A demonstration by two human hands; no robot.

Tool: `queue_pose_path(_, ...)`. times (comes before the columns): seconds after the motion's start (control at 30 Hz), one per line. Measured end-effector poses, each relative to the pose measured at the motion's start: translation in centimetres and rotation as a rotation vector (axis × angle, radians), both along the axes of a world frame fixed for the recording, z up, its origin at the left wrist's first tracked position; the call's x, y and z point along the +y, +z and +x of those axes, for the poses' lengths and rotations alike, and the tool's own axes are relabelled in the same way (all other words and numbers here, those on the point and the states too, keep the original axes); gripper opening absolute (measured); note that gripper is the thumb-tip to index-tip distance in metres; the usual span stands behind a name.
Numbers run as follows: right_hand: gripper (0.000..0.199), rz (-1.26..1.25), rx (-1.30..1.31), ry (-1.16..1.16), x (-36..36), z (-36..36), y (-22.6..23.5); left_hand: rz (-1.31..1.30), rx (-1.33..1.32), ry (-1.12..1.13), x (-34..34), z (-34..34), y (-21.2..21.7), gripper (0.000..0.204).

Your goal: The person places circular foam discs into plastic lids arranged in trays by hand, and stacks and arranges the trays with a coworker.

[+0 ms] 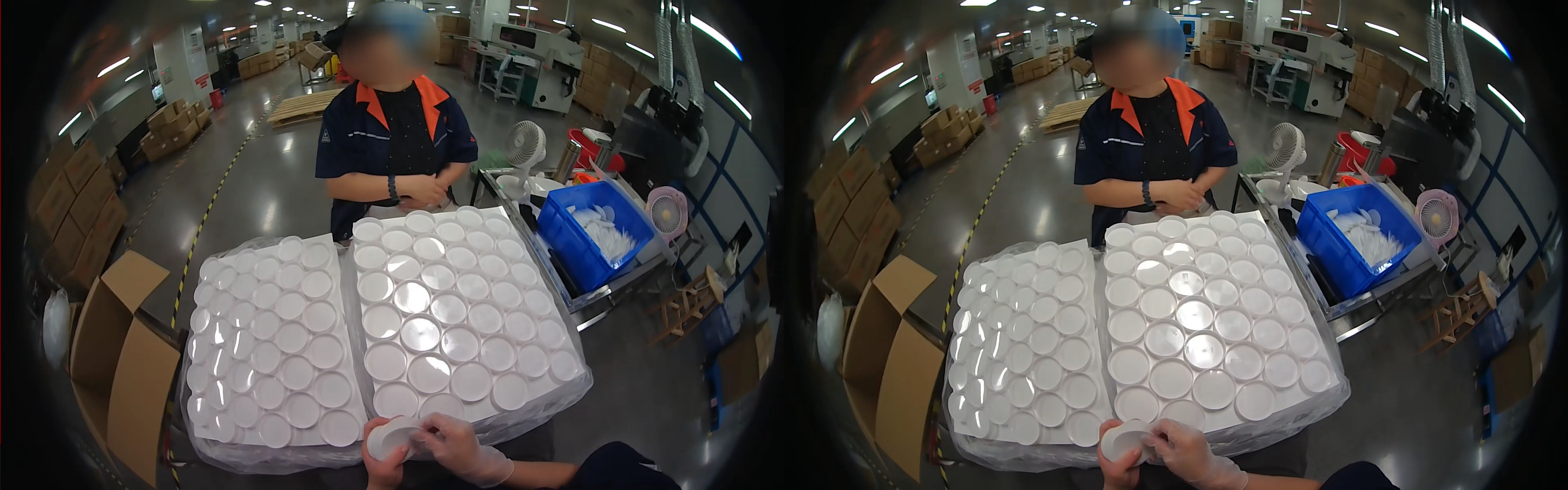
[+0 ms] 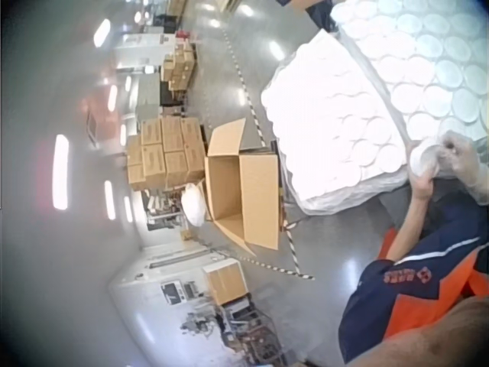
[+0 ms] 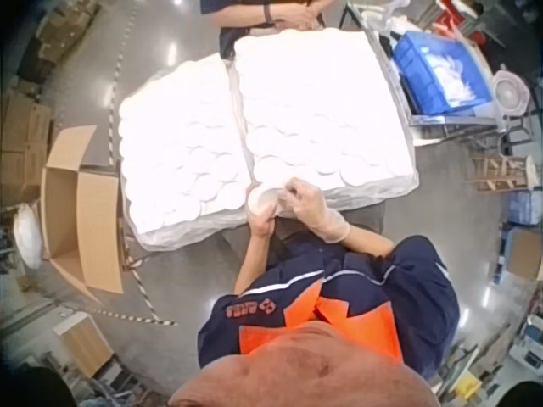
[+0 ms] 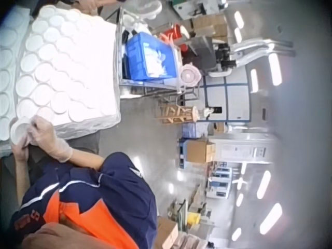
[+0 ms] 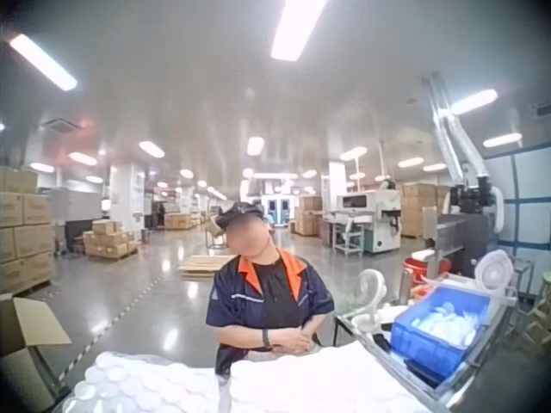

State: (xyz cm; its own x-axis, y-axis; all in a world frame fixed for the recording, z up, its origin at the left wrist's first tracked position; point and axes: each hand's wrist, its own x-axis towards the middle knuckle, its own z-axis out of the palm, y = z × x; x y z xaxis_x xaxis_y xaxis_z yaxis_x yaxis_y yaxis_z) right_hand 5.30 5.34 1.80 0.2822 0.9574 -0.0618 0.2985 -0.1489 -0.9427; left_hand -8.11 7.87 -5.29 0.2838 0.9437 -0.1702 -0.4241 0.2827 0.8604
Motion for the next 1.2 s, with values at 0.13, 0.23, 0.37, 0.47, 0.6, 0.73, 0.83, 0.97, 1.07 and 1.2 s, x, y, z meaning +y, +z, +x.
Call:
queue_pose_path(0.13,0.011,-0.246,0.453,0.082,0.1,2.5,-3.1,-0.383,-0.25,-0.122,0.2,-1.6,-1.6,0.066)
queue_pose_path(0.23,0.011,-0.3,0.363,0.051,-0.1,4.1,-3.7,-0.478,-0.307,-0.134,0.3,-1.8,-0.9,0.07)
queue_pose_path(0.37,0.008,-0.072,0.251,-0.214,2.8,8.4,-1.8,-0.379,-0.404,-0.147,0.2,-2.9,-0.5,0.056)
queue_pose_path(0.47,0.005,0.056,0.105,-0.404,7.6,12.2,-1.5,-0.342,-0.386,-0.17,0.3,-3.0,-1.0,0.056)
queue_pose_path(0.6,0.008,0.146,-0.126,-0.433,12.3,14.8,-5.2,-0.357,-0.407,-0.231,0.6,-2.1,-1.0,0.055)
queue_pose_path(0.73,0.014,0.121,-0.149,-0.382,14.4,12.5,-5.5,-0.358,-0.434,-0.247,0.9,-2.0,-0.7,0.055)
queue_pose_path(0.83,0.014,0.082,-0.395,-0.312,14.4,11.7,-5.5,-0.343,-0.434,-0.256,1.0,-2.3,-1.0,0.056)
queue_pose_path(0.97,0.02,0.06,-0.902,-0.216,13.6,11.4,-5.6,-0.316,-0.368,-0.278,0.3,-2.9,-0.5,0.056)
queue_pose_path(1.07,0.024,0.239,-1.011,-0.098,13.5,10.9,-5.1,-0.317,-0.201,-0.178,-0.4,-3.1,-0.2,0.062)
queue_pose_path(1.2,0.03,0.294,-0.882,0.175,12.7,10.6,-5.5,-0.366,-0.377,-0.227,0.6,-2.6,-1.2,0.057)
